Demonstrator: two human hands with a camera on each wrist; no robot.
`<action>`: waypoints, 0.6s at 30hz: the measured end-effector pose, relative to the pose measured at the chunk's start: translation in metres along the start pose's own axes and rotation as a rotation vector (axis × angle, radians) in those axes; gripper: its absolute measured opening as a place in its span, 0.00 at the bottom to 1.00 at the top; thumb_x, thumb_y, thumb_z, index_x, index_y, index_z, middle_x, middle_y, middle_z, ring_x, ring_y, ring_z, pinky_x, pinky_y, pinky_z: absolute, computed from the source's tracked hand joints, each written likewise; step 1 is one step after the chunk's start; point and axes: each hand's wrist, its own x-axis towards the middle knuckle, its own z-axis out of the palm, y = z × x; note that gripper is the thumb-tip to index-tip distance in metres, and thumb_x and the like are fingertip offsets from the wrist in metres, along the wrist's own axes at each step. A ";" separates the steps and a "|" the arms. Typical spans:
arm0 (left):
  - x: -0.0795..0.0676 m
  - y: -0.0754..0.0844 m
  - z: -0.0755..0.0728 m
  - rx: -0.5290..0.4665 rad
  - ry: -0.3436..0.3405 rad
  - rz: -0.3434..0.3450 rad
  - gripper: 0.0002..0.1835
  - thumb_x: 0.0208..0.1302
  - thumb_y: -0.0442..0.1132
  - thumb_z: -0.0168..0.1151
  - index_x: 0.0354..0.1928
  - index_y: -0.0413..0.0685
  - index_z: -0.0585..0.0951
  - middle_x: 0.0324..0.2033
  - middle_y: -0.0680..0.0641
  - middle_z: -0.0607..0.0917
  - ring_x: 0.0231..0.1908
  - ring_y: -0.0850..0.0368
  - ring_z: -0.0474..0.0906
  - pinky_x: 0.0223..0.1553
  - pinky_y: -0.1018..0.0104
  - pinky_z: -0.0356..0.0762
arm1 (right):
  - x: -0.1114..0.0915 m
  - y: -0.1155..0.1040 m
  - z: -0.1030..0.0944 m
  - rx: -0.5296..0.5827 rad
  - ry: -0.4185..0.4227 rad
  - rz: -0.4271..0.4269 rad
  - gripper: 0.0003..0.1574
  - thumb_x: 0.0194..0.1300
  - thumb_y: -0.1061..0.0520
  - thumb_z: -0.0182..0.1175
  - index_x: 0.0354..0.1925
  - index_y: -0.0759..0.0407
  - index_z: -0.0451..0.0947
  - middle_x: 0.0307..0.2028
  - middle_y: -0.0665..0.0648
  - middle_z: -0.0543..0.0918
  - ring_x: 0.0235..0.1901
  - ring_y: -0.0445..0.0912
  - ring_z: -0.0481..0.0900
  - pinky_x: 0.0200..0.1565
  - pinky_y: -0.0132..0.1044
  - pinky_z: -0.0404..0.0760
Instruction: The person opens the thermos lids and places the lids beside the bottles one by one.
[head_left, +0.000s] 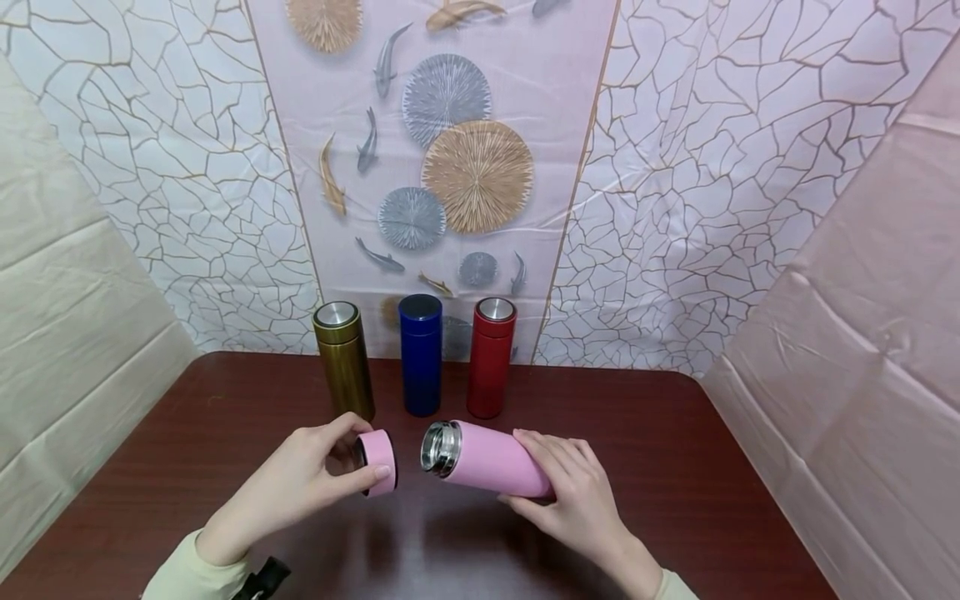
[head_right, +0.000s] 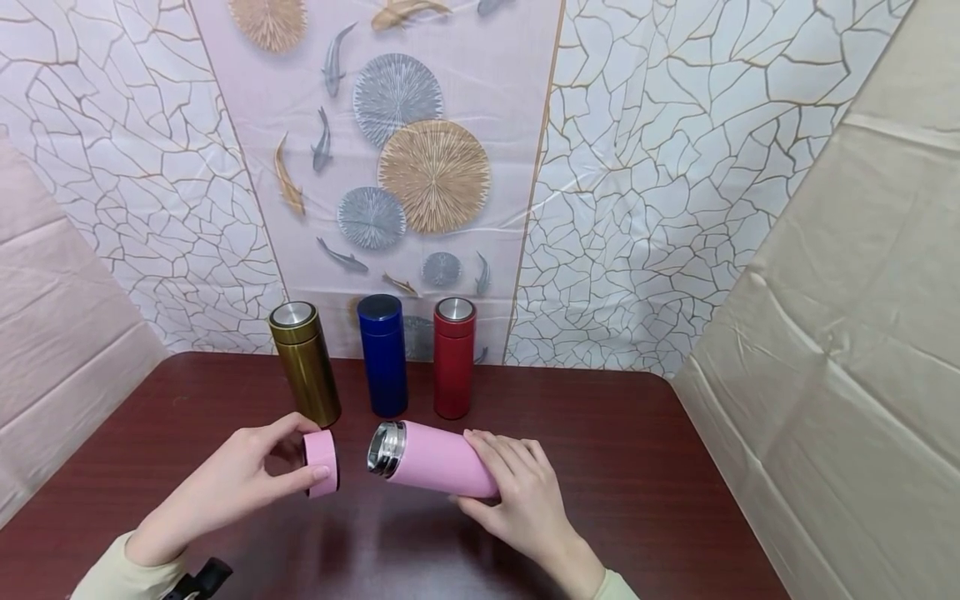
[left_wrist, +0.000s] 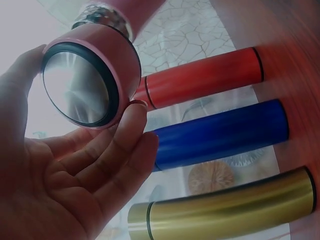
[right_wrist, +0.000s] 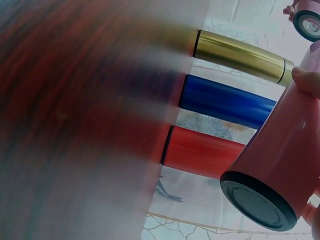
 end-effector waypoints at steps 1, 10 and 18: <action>0.000 -0.001 -0.001 0.003 0.006 -0.003 0.20 0.58 0.60 0.72 0.46 0.64 0.77 0.23 0.68 0.79 0.28 0.72 0.76 0.31 0.68 0.76 | 0.000 0.000 0.000 0.001 -0.001 0.002 0.46 0.52 0.38 0.76 0.63 0.57 0.78 0.57 0.55 0.83 0.50 0.51 0.83 0.49 0.44 0.73; -0.003 -0.010 -0.014 -0.031 0.010 -0.039 0.22 0.57 0.59 0.74 0.49 0.65 0.77 0.24 0.67 0.81 0.30 0.70 0.80 0.33 0.68 0.77 | -0.001 0.004 0.001 0.001 0.009 0.018 0.45 0.53 0.36 0.75 0.63 0.57 0.78 0.55 0.56 0.84 0.49 0.51 0.84 0.48 0.44 0.73; -0.006 -0.024 -0.028 -0.014 0.041 -0.105 0.25 0.54 0.61 0.74 0.50 0.67 0.76 0.28 0.65 0.84 0.33 0.68 0.82 0.37 0.66 0.78 | -0.003 0.007 0.001 0.006 0.018 0.028 0.44 0.55 0.35 0.74 0.62 0.57 0.79 0.55 0.56 0.84 0.48 0.51 0.84 0.49 0.42 0.72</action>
